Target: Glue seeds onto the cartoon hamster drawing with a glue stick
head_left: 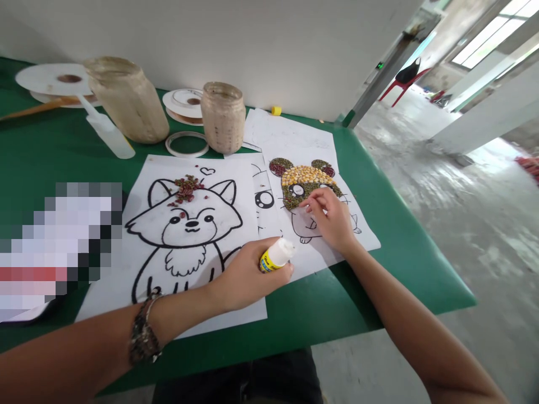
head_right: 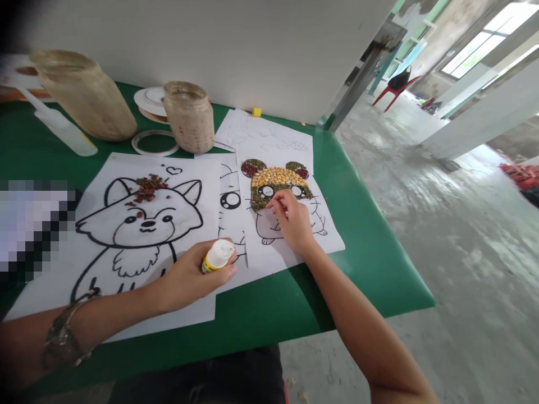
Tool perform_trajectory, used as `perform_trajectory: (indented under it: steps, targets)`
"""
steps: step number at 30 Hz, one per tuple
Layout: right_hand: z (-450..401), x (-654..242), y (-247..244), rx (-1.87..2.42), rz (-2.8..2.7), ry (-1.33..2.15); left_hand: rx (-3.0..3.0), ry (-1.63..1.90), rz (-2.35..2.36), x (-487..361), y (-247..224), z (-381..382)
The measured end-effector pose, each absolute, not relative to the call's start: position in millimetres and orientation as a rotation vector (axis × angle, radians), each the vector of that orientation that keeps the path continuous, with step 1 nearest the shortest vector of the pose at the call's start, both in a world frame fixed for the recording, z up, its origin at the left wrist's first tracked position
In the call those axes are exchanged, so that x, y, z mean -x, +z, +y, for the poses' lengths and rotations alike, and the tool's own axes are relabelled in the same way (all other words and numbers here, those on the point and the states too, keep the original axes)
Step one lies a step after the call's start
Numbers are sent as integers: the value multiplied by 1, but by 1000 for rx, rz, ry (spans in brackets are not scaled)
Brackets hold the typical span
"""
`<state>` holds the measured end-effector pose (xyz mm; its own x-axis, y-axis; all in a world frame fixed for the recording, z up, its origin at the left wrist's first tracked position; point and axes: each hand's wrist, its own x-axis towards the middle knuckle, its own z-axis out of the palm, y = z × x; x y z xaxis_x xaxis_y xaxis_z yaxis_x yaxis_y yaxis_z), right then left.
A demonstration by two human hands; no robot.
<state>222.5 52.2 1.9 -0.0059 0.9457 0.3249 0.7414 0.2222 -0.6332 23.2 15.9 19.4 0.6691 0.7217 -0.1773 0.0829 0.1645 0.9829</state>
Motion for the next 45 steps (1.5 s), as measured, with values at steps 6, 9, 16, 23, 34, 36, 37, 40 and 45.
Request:
perform_trajectory:
  steps: [6, 9, 16, 23, 34, 36, 37, 40, 45]
  targets:
    - [52, -224, 0, 1571, -1800, 308, -1353, 558, 725, -24, 14, 15]
    - [52, -224, 1, 1582, -1796, 249, -1354, 567, 708, -24, 14, 15]
    - [51, -223, 0, 1565, -1803, 238, -1332, 537, 712, -24, 17, 15]
    - [50, -227, -1, 1501, -1567, 238, -1304, 560, 679, -25, 18, 17]
    - [45, -241, 14, 1560, -1653, 46, -1282, 420, 742, -32, 20, 21]
    - [46, -243, 15, 1583, -1719, -18, -1222, 394, 738, -32, 23, 24]
    - [46, -244, 15, 1587, -1759, -57, -1191, 374, 730, -31, 23, 26]
    - [48, -244, 17, 1564, -1855, -173, -1131, 313, 686, -29, 21, 32]
    - [51, -242, 19, 1521, -1871, -202, -1159, 303, 714, -29, 7, 34]
